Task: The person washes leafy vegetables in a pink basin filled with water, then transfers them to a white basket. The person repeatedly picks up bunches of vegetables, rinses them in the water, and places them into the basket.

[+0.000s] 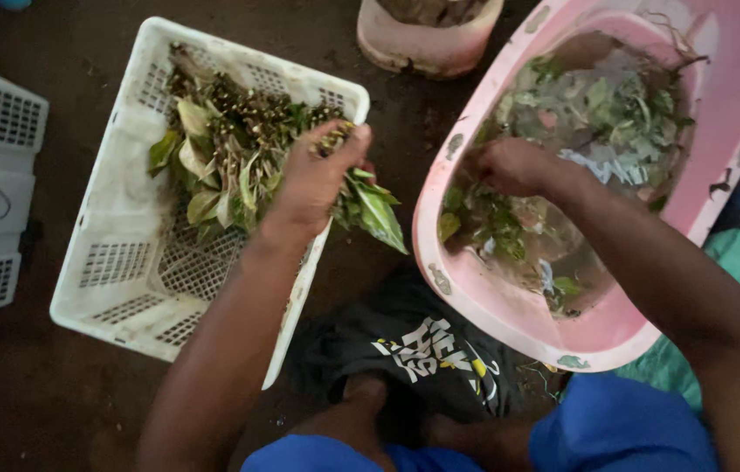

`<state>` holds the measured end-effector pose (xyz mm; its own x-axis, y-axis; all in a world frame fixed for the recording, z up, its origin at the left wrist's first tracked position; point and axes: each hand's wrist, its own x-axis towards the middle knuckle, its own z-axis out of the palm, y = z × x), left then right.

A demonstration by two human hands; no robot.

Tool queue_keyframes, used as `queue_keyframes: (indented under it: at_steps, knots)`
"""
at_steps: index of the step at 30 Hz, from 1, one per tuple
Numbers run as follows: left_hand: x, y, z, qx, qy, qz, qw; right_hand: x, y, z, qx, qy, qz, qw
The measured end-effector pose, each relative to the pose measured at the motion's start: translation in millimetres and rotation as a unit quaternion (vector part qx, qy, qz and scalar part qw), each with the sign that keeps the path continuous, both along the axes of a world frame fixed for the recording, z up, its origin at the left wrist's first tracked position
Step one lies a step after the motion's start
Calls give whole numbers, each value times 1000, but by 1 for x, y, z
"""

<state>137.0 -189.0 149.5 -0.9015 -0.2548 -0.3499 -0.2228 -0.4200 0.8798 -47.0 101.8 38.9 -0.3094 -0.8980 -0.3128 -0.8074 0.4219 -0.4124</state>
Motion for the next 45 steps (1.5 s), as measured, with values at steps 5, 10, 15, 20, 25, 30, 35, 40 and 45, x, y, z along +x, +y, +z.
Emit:
queue_keyframes:
  at_steps: [5, 10, 15, 20, 25, 30, 35, 40, 45]
  knots:
    - [-24, 41, -32, -55, 53, -69, 995, 0, 12, -1, 53, -12, -72, 996]
    - [-43, 80, -53, -148, 99, -127, 976, 1, 30, 53, -23, -175, -152, 973]
    - [-61, 112, -47, -279, 129, -163, 937, 13, 45, 109, -139, -135, -109, 975]
    - [-65, 134, -38, -366, 119, -188, 904, 28, 49, 129, -227, -171, -161, 945]
    - [-69, 139, -41, -279, 106, -249, 922, 40, 54, 114, -263, -85, -208, 938]
    - [-57, 123, -46, -161, 112, -238, 951, 31, 59, 85, -260, -208, -311, 890]
    - [-40, 63, -34, -215, 301, -119, 921, 25, 36, 67, -33, -16, -102, 994]
    - [-3, -42, -13, -364, 146, -121, 912, 36, -24, 97, -57, -145, -205, 966]
    - [33, -75, -2, -292, 55, -102, 949, 52, -134, 119, -298, -132, -27, 945]
